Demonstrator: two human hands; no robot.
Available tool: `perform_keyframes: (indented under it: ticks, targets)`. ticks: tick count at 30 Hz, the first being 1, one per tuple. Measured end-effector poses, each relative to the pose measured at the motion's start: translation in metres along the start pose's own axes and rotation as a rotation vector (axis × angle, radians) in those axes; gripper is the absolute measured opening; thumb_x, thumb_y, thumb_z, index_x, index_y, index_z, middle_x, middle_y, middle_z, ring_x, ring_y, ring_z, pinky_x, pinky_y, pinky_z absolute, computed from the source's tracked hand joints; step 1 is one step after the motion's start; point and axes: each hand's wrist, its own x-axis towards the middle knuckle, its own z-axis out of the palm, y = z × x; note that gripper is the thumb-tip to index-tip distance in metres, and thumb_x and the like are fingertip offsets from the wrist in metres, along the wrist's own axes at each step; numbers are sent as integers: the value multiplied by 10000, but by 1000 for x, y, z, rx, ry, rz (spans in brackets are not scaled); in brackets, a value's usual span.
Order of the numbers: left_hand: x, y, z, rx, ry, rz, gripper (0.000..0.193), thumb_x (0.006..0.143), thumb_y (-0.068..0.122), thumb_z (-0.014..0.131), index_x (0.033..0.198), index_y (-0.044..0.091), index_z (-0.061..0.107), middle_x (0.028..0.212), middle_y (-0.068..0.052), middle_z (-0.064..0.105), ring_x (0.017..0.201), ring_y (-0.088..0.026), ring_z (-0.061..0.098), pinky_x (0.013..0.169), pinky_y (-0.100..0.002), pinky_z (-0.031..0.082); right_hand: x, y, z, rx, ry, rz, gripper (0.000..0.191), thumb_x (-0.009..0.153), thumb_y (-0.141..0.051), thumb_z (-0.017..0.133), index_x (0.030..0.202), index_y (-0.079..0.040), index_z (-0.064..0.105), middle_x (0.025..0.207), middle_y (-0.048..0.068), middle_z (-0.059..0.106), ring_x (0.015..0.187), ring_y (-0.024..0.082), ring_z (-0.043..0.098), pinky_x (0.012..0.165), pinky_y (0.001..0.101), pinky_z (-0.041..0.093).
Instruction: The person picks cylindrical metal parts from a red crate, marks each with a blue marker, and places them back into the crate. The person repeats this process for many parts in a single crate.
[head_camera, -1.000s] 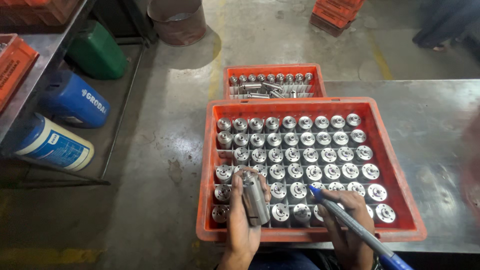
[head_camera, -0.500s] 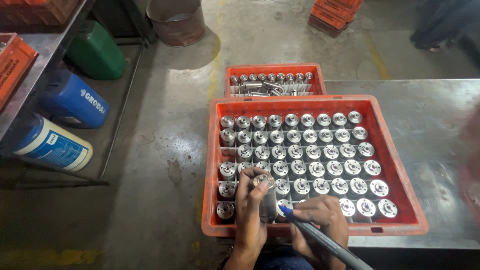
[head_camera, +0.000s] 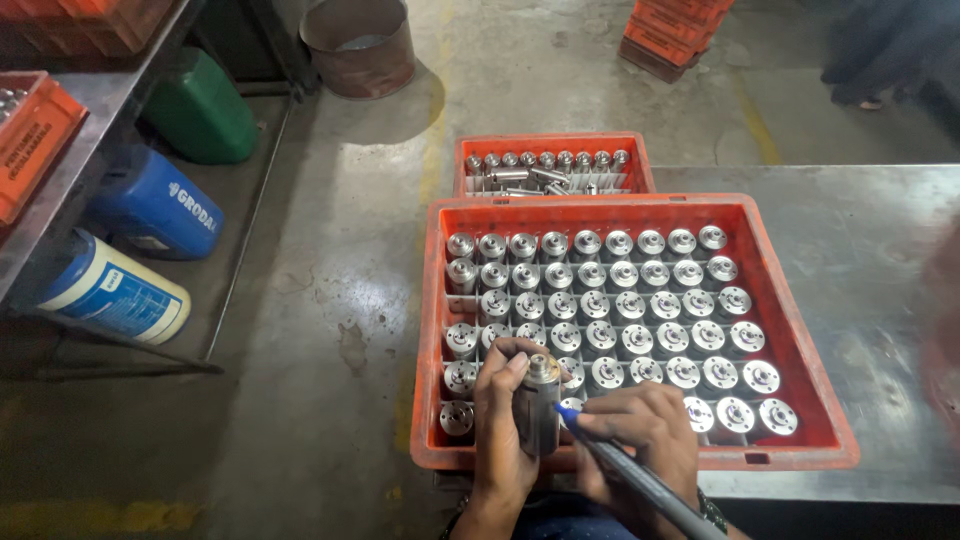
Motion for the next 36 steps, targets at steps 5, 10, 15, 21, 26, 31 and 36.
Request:
perform_keyframes:
  ticks: [5,10,15,21,26,31,36]
  targets:
    - [0,-4,-2,-3,-37,33,260,966,243,622,1107,37,548,862,-69,605,783,-159,633,659,-294,523,-3,-6,3,29,-4,40,406,665,-16,767,1000,-133,569,793,27,695,686,173,645,719,361,466]
    - [4,-9,-4,-94,-42,59,296,1035,333,512,1039,37,532,860,-125,663,807,-186,679,743,-316,561,-2,3,-2,5,14,33,378,737,-5,744,1042,-86,535,859,50,694,782,208,681,794,384,480]
    - [5,-10,-4,-81,-24,85,276,1020,320,528,1045,45,519,873,-143,676,804,-202,688,757,-329,581,-9,6,0,49,-52,40,377,667,-42,739,992,-120,563,803,46,699,719,208,666,747,382,483]
    - [8,36,0,320,-108,264,294,968,113,707,1184,26,528,1025,-97,647,904,-137,637,815,-287,535,-19,22,-13,139,42,172,376,700,0,682,1044,-101,571,869,91,692,784,195,664,727,331,514]
    - [58,93,-21,1354,-9,181,467,891,196,803,1285,139,559,973,-81,734,768,-220,638,728,-335,547,-24,25,-21,137,66,286,359,740,52,672,1067,-54,571,880,107,694,802,179,656,685,291,512]
    - [82,106,-43,1628,-450,806,442,786,114,786,1170,73,572,1044,-148,676,992,-364,628,836,-446,505,-20,25,-21,160,64,195,371,723,55,655,1073,-27,564,897,132,684,818,196,647,728,313,507]
    - [97,107,-53,1824,-593,682,392,799,158,752,1151,96,592,1010,-99,653,972,-328,597,875,-447,481,-19,25,-24,181,49,234,351,747,37,663,1076,-49,575,880,99,700,801,180,650,739,313,511]
